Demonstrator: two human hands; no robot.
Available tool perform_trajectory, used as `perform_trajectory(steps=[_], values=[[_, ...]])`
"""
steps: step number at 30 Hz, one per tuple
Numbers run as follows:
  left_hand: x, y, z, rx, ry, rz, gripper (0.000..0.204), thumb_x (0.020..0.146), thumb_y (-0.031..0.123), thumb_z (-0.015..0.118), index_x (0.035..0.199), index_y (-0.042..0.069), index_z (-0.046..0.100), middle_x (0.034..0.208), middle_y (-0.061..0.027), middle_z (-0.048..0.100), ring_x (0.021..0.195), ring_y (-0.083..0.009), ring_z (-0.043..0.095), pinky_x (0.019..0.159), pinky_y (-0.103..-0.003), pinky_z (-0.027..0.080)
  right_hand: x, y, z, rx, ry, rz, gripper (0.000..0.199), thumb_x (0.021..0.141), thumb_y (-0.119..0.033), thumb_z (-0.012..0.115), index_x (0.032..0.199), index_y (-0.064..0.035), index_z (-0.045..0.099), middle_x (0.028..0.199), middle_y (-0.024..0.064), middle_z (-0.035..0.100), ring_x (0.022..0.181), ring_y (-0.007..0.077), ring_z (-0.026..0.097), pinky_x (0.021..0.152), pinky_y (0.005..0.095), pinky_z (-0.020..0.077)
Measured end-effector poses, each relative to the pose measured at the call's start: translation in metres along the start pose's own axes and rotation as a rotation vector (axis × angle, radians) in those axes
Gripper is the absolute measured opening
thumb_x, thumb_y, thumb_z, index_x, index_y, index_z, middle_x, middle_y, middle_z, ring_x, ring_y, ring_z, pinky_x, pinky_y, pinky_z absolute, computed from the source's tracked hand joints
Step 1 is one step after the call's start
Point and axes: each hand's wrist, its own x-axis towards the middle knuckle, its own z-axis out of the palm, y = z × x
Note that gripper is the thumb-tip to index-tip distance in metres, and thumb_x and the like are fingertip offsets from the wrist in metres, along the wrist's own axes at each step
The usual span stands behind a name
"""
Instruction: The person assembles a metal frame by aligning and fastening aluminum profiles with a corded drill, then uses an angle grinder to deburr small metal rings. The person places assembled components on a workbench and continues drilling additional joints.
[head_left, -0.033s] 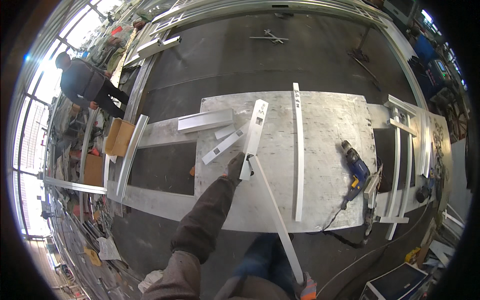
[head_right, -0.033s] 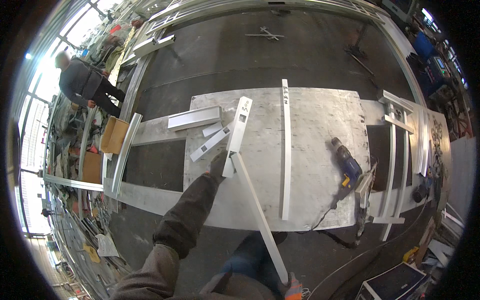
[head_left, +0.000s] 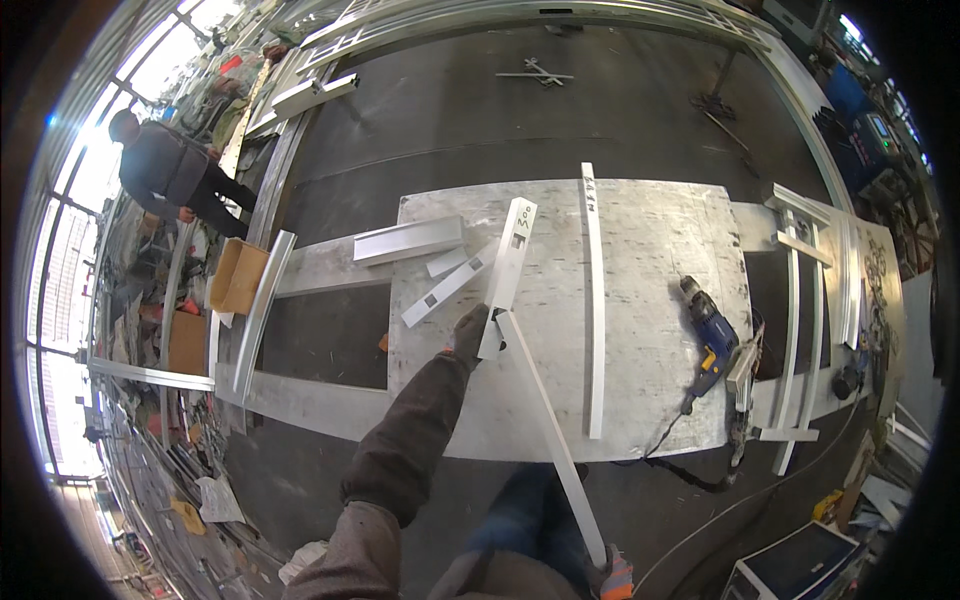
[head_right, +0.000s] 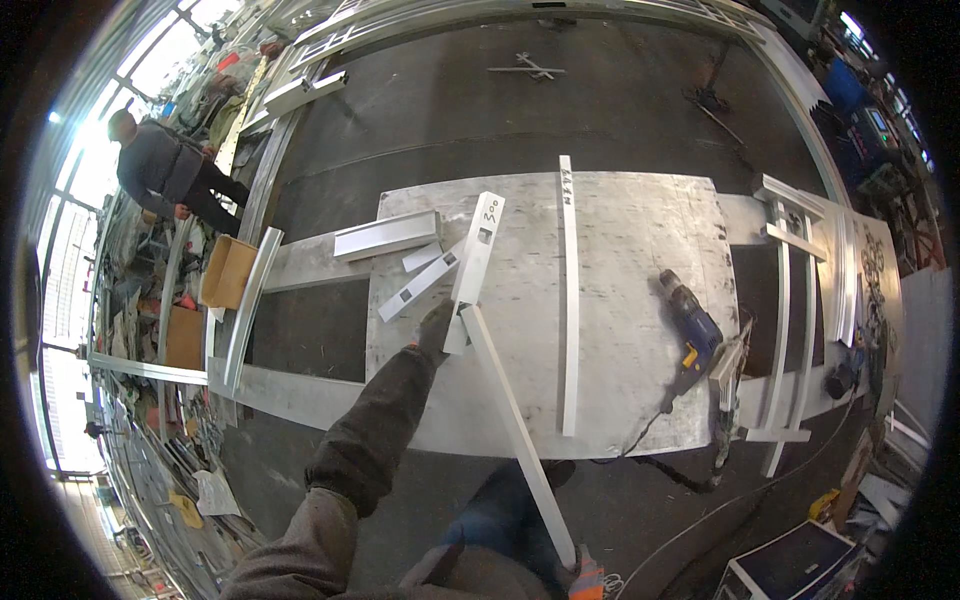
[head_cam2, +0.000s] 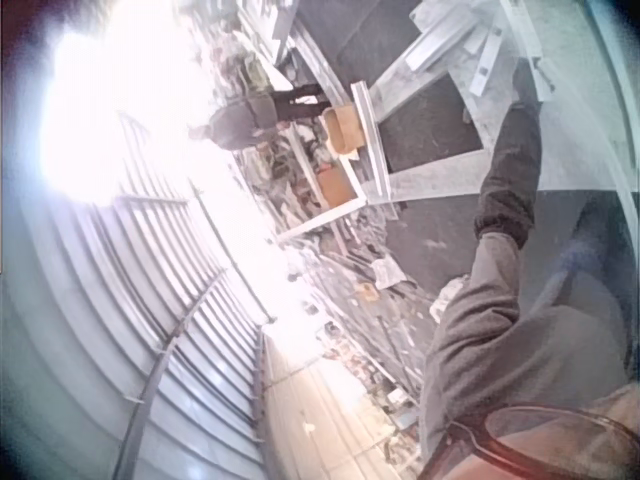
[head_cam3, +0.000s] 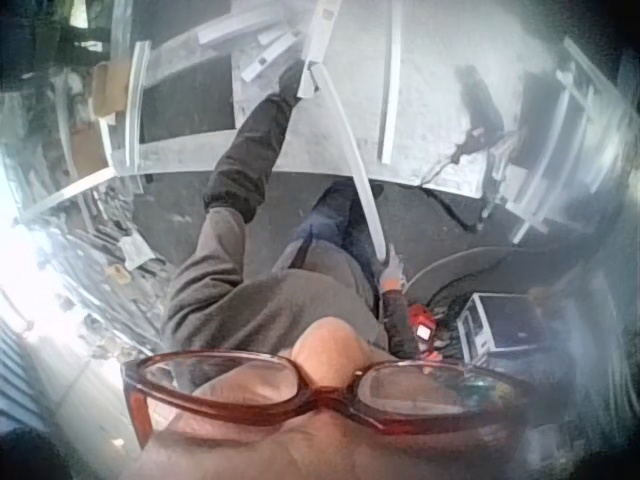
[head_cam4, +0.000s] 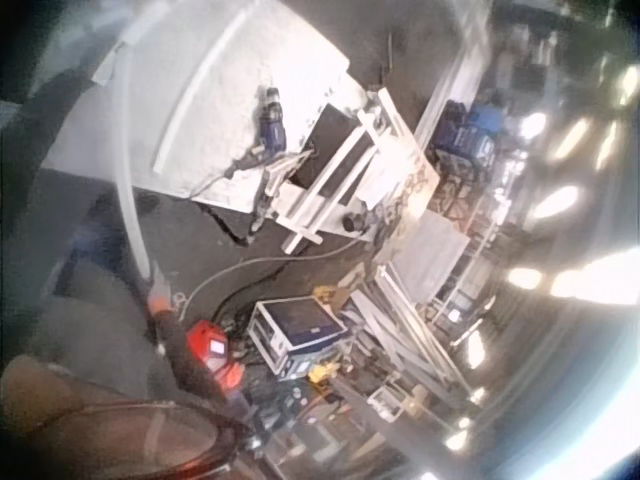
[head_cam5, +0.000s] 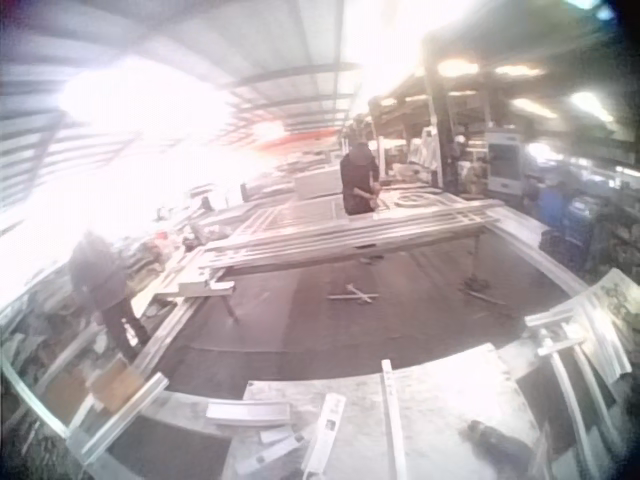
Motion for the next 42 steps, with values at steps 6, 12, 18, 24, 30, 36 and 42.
perform_trajectory(steps=[6, 12, 18, 24, 30, 36, 42], values=[[-0.035, -0.002, 0.022, 0.848, 0.092, 0.270, 0.041, 0.102, 0.040, 0.053, 0.121, 0.007, 0.068, 0.092, 0.0047, 0.063, 0.085, -0.0060, 0.056, 0.075, -0.025, 0.048, -0.043, 0.005, -0.018, 0.161, -0.249, 0.204, 0.070, 0.087, -0.027, 0.070, 0.149, -0.0093, 0.042, 0.121, 0.0291, 0.061, 0.109, 0.0427, 0.058, 0.095, 0.0491, 0.0445], [-0.088, 0.004, 0.047, 0.881, -0.097, 0.212, 0.044, 0.100, 0.044, 0.053, 0.127, 0.012, 0.065, 0.089, -0.0013, 0.068, 0.075, -0.0090, 0.061, 0.064, -0.026, 0.048, -0.093, 0.053, -0.016, 0.291, -0.257, 0.133, 0.074, 0.082, -0.033, 0.075, 0.143, -0.0019, 0.047, 0.099, 0.0231, 0.068, 0.088, 0.0359, 0.064, 0.086, 0.0455, 0.0485], [-0.148, 0.002, 0.073, 0.816, -0.093, 0.302, 0.047, 0.099, 0.047, 0.053, 0.126, 0.010, 0.066, 0.082, -0.0027, 0.069, 0.069, -0.0106, 0.062, 0.056, -0.028, 0.048, -0.122, 0.083, -0.032, -0.002, -0.298, 0.091, 0.065, 0.081, -0.029, 0.076, 0.136, -0.0043, 0.055, 0.099, 0.0248, 0.070, 0.091, 0.0390, 0.066, 0.080, 0.0471, 0.0513], [-0.177, 0.010, 0.080, 0.740, 0.012, 0.288, 0.046, 0.101, 0.041, 0.050, 0.132, 0.010, 0.061, 0.095, -0.0043, 0.069, 0.073, -0.0134, 0.065, 0.063, -0.031, 0.051, -0.130, 0.056, -0.082, 0.237, -0.192, -0.029, 0.049, 0.087, -0.015, 0.068, 0.132, -0.0004, 0.056, 0.089, 0.0264, 0.067, 0.077, 0.0357, 0.064, 0.074, 0.0454, 0.0518], [-0.180, 0.020, 0.081, 0.582, 0.006, 0.335, 0.040, 0.101, 0.042, 0.049, 0.110, 0.008, 0.067, 0.080, -0.0029, 0.068, 0.066, -0.0123, 0.065, 0.055, -0.030, 0.049, -0.130, 0.050, -0.100, 0.126, -0.079, -0.127, 0.050, 0.088, -0.008, 0.065, 0.135, 0.0010, 0.053, 0.081, 0.0237, 0.065, 0.069, 0.0306, 0.059, 0.068, 0.0462, 0.0490], [-0.169, 0.026, 0.078, 0.748, 0.016, 0.410, 0.042, 0.102, 0.039, 0.049, 0.121, 0.006, 0.066, 0.082, -0.0046, 0.069, 0.069, -0.0126, 0.065, 0.059, -0.032, 0.050, -0.128, 0.040, -0.113, 0.060, -0.161, -0.033, 0.053, 0.088, -0.009, 0.064, 0.138, 0.0004, 0.051, 0.085, 0.0248, 0.063, 0.078, 0.0350, 0.059, 0.072, 0.0463, 0.0480], [-0.160, 0.046, 0.074, 0.986, -0.038, 0.443, 0.046, 0.101, 0.041, 0.049, 0.131, 0.008, 0.061, 0.086, -0.0057, 0.070, 0.071, -0.0138, 0.066, 0.065, -0.033, 0.052, -0.128, 0.029, -0.129, -0.019, -0.155, -0.127, 0.061, 0.088, -0.018, 0.067, 0.143, -0.0029, 0.047, 0.090, 0.0277, 0.062, 0.083, 0.0445, 0.058, 0.074, 0.0513, 0.0464]])
